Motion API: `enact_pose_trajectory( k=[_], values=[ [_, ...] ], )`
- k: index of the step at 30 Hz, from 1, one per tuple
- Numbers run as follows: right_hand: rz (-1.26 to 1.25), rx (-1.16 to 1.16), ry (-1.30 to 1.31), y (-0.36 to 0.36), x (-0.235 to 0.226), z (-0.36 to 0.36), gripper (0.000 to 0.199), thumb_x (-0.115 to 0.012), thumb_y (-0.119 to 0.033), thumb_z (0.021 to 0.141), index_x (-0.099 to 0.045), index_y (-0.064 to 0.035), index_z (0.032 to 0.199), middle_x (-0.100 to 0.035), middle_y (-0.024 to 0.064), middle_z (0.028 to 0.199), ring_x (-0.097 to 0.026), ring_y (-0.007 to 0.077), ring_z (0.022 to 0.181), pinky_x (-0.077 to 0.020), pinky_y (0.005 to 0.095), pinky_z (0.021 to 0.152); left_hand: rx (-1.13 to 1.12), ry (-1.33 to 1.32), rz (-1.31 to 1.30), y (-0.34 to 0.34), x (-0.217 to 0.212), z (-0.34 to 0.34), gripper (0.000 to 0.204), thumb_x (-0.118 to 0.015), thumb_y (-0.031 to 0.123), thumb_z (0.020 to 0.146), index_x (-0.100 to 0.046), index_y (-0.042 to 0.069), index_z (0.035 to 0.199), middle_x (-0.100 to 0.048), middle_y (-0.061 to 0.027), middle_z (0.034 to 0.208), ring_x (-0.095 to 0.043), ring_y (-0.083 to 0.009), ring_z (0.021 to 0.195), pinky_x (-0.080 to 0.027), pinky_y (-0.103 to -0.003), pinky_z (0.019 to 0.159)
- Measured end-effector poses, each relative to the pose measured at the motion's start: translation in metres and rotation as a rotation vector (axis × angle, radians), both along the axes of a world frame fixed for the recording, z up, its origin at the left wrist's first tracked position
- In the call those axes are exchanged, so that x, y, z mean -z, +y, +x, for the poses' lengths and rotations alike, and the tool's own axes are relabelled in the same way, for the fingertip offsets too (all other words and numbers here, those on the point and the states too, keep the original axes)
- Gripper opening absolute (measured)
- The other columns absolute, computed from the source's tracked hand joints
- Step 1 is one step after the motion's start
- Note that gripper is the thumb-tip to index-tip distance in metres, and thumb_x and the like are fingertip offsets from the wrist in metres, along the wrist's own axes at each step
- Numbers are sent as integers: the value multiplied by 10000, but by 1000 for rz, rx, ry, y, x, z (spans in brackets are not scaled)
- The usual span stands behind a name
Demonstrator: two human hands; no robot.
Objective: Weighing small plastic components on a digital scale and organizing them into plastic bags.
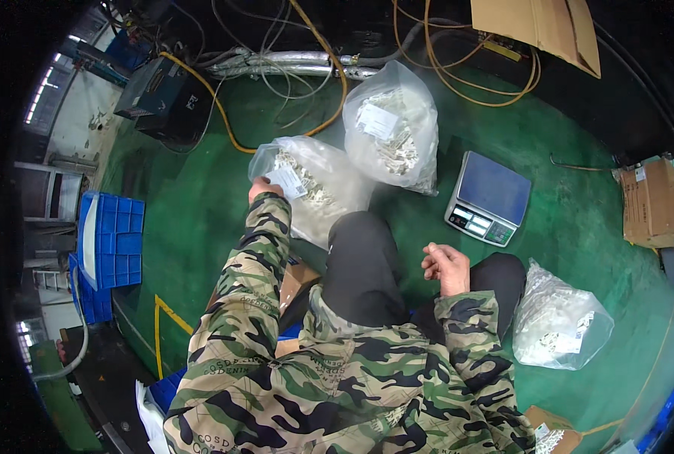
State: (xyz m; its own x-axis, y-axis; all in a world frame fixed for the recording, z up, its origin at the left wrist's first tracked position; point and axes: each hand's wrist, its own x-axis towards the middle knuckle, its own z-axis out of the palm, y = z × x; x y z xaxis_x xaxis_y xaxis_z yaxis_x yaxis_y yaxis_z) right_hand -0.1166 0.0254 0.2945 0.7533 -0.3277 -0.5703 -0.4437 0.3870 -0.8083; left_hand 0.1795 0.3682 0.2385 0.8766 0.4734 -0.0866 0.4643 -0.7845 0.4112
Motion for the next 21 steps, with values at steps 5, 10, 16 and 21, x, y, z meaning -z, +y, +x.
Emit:
enact_pose_trajectory(
  k=[5, 10, 16, 21],
  values=[
    [9, 20, 28, -1, 3, 2, 366, -660, -336, 943, -656, 25, 995, -629, 63, 717, -553, 101, 508, -435, 219, 470, 93, 137, 7, 31, 44, 5, 333, -706, 206, 749, -707, 47, 1042, -717, -208, 1037, -679, -365, 1041, -536, -416, 912],
    [18, 9, 44, -1, 10, 5, 376, -660, -335, 952, -644, 35, 1021, -628, 70, 719, -552, 103, 495, -430, 219, 459, 446, 259, -19, 32, 67, -3, 345, -721, 358, 761, -750, 176, 1054, -724, -142, 1031, -685, -328, 993, -532, -399, 909],
    [15, -42, 25, 2, 20, 12, 408, -660, -341, 953, -624, 55, 1045, -625, 76, 734, -564, 114, 520, -446, 236, 460, 253, -150, -149, 36, 35, -65, 279, -684, 270, 854, -734, 107, 1076, -711, -151, 1072, -686, -315, 990, -535, -394, 881],
    [-4, -53, 15, 0, 27, 12, 402, -675, -320, 939, -635, 66, 1042, -629, 88, 737, -566, 108, 525, -411, 222, 449, -49, -559, -341, 68, 27, -162, 218, -686, 174, 892, -714, 26, 1050, -731, -120, 952, -707, -227, 857, -545, -312, 816]
  ],
)
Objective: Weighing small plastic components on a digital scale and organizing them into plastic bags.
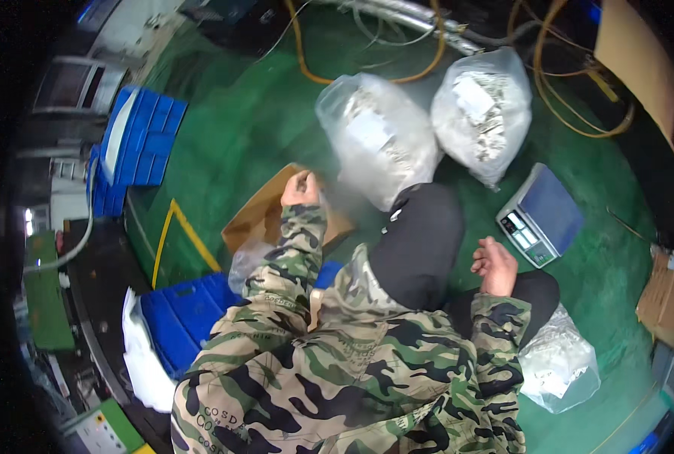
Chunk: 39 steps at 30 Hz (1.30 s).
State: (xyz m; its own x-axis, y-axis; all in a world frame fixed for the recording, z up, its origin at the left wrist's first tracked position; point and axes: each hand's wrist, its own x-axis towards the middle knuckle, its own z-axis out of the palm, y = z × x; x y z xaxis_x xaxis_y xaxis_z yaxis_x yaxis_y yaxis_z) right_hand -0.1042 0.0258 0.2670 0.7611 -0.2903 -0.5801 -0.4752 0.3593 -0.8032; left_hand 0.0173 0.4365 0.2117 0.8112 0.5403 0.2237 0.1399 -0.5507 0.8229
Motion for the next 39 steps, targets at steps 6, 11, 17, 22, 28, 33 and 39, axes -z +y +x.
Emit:
enact_pose_trajectory(
  k=[6, 11, 17, 22, 28, 33, 39],
  values=[
    [-3, 22, 24, -12, 12, -1, 424, -667, -327, 950, -615, 76, 1071, -624, 83, 750, -553, 117, 524, -438, 232, 461, -260, 344, 218, 81, 0, -190, 212, -662, 240, 906, -709, 45, 975, -702, -194, 848, -698, -302, 791, -535, -387, 721],
    [18, -45, 44, -25, 28, 3, 407, -666, -350, 954, -621, 37, 1072, -620, 65, 770, -558, 113, 565, -464, 243, 497, 250, 217, 381, 68, -2, -331, 305, -662, 109, 884, -620, 18, 1171, -589, -227, 1255, -597, -434, 1105, -514, -459, 913],
    [37, -142, 140, -50, 58, 10, 315, -666, -375, 950, -645, -74, 1039, -630, 7, 775, -560, 108, 580, -448, 250, 510, 276, 328, 404, 25, -1, -370, 389, -696, 157, 845, -602, 33, 1202, -539, -204, 1331, -549, -421, 1181, -474, -485, 966],
    [-49, -156, 186, -66, 66, 8, 297, -678, -388, 936, -653, -102, 1013, -637, -1, 758, -572, 111, 574, -475, 268, 512, 320, 334, 459, 41, -1, -366, 406, -706, 159, 814, -612, 40, 1190, -571, -184, 1278, -544, -384, 1175, -451, -489, 974],
    [-178, -64, 272, -69, 59, 4, 335, -702, -396, 911, -651, -97, 1053, -642, -1, 779, -572, 120, 582, -482, 288, 531, -253, 420, 421, 137, 28, -413, 382, -663, 198, 846, -629, 38, 1191, -602, -184, 1263, -578, -389, 1147, -454, -493, 987],
    [-180, -154, 286, -64, 50, 10, 397, -697, -410, 915, -650, -68, 1111, -649, -2, 820, -555, 119, 621, -450, 270, 565, -872, 793, -457, 224, 57, -466, 274, -623, 244, 907, -667, 41, 1086, -678, -178, 1101, -650, -324, 1040, -526, -416, 890],
    [-265, -235, 266, -33, 34, 16, 395, -690, -396, 926, -657, -44, 1100, -650, 11, 785, -550, 106, 584, -443, 258, 525, -777, 1058, -494, 242, 109, -481, 260, -631, 240, 891, -673, 61, 1074, -672, -168, 1082, -649, -320, 1021, -525, -417, 876]
  ],
)
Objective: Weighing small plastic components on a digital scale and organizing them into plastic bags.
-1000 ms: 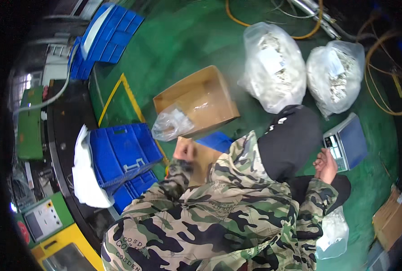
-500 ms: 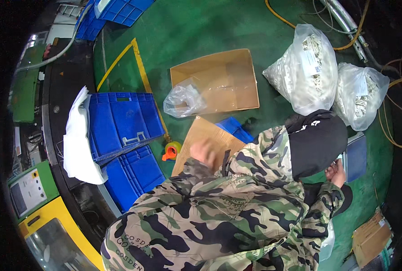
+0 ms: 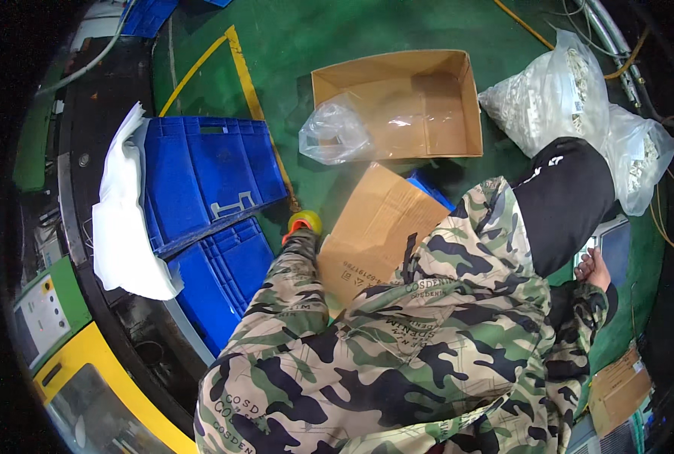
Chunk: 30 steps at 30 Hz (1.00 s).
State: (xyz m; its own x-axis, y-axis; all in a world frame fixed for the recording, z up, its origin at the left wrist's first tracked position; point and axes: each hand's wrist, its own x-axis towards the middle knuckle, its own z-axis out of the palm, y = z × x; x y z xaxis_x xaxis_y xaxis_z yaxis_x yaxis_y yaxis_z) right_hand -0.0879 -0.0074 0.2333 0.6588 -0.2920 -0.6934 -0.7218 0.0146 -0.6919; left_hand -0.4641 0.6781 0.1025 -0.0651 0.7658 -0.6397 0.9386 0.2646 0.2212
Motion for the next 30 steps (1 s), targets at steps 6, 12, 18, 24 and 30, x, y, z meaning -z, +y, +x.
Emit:
enact_pose_trajectory(
  k=[6, 12, 18, 24, 30],
  values=[
    [-109, -95, 33, 21, -13, 3, 420, -693, -395, 926, -652, -14, 1097, -640, 48, 764, -510, 114, 525, -429, 267, 474, 108, 110, -32, -13, 37, -17, 247, -639, 236, 875, -679, 81, 1063, -666, -159, 1063, -647, -317, 1003, -523, -418, 861],
    [-203, -124, 9, 8, -15, -9, 380, -694, -377, 928, -652, -24, 1064, -645, 48, 758, -565, 130, 546, -469, 278, 485, 199, 161, -70, -15, 63, -31, 235, -647, 232, 860, -685, 100, 1051, -661, -149, 1044, -645, -313, 984, -522, -418, 847],
    [-249, -131, 0, 11, -22, -26, 331, -688, -301, 932, -650, 20, 1002, -630, 79, 719, -559, 146, 509, -416, 301, 439, 314, 209, -89, -11, 72, -29, 226, -655, 228, 844, -691, 120, 1039, -655, -140, 1025, -643, -309, 966, -520, -419, 833],
    [-236, -89, -14, 35, -46, -33, 283, -663, -288, 957, -649, -8, 993, -620, 46, 705, -541, 121, 497, -443, 278, 448, 429, 242, -66, -5, 71, -8, 219, -663, 224, 828, -696, 140, 1028, -649, -130, 1007, -641, -306, 947, -519, -420, 819],
    [-237, -121, -62, 44, -64, -32, 299, -662, -292, 935, -668, -3, 1010, -658, 60, 769, -594, 128, 551, -485, 278, 497, 492, 235, -38, -20, 70, 18, 215, -671, 220, 813, -702, 159, 1016, -644, -121, 988, -640, -302, 929, -517, -421, 805]
  ],
)
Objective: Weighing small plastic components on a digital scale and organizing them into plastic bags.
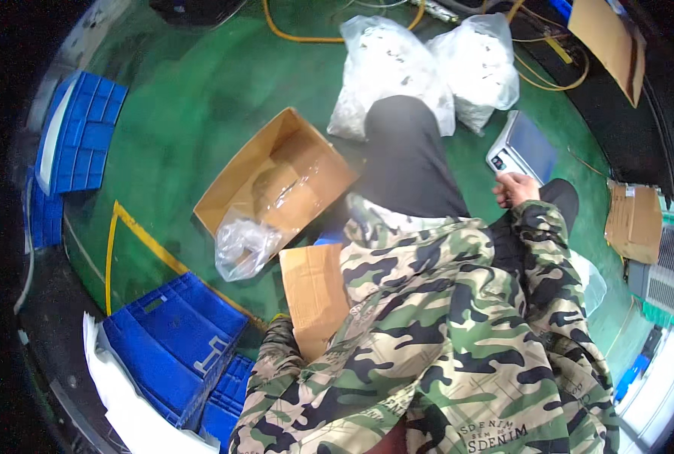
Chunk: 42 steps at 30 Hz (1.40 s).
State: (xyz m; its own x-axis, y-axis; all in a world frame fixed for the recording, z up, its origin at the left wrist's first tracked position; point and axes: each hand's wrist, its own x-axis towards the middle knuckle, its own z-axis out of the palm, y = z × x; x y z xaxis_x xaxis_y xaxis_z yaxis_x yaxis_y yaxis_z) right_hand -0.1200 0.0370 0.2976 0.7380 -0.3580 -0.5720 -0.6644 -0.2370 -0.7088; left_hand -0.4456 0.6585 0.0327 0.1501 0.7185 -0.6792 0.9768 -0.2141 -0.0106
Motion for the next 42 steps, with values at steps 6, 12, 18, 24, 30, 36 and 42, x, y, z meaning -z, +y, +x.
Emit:
enact_pose_trajectory(
  k=[6, 12, 18, 24, 30, 36, 42],
  values=[
    [29, -1, -29, 12, -5, 1, 338, -684, -305, 921, -674, 15, 1032, -687, 80, 783, -614, 130, 561, -500, 268, 509, 102, -87, 73, -5, -18, 35, 213, -678, 216, 797, -708, 179, 1005, -638, -111, 969, -638, -299, 910, -516, -422, 791],
    [143, 37, -162, 10, -25, -11, 323, -683, -309, 919, -687, 2, 1003, -690, 68, 768, -632, 132, 588, -505, 270, 533, 395, -437, 333, -15, -82, 93, 214, -686, 212, 781, -714, 199, 993, -632, -102, 950, -636, -295, 892, -514, -422, 776],
    [221, 349, -481, -16, -57, -56, 248, -684, -223, 914, -702, 21, 957, -680, 70, 723, -598, 127, 569, -475, 271, 536, 848, -837, 518, -56, -159, 190, 218, -694, 208, 765, -720, 218, 981, -627, -92, 931, -634, -292, 873, -513, -423, 762],
    [80, 754, -771, -105, -64, -141, 160, -667, -128, 926, -702, 17, 985, -682, 78, 720, -606, 114, 565, -487, 252, 521, 1250, -1041, 552, -110, -236, 280, 224, -702, 204, 750, -726, 238, 970, -621, -83, 912, -632, -288, 855, -511, -424, 748],
    [348, 1285, -575, -155, 31, -229, 344, -705, -298, 910, -641, -1, 1070, -598, 62, 735, -553, 182, 514, -434, 307, 458, 1552, -1186, 562, -143, -288, 359, 232, -710, 200, 734, -732, 258, 958, -615, -73, 894, -630, -284, 837, -510, -425, 734],
    [511, 1461, -442, -136, 125, -299, 393, -696, -307, 907, -622, -3, 1145, -618, 94, 862, -524, 188, 619, -472, 357, 575, 1856, -1351, 545, -203, -330, 421, 243, -718, 196, 718, -738, 278, 946, -610, -63, 875, -629, -281, 818, -508, -426, 720],
    [510, 1562, -273, -101, 151, -343, 468, -679, -339, 908, -603, -7, 1230, -640, 109, 1100, -519, 198, 724, -469, 359, 663, 2064, -1530, 400, -271, -348, 498, 255, -726, 193, 702, -744, 297, 935, -604, -54, 856, -627, -277, 800, -507, -426, 706]
  ],
)
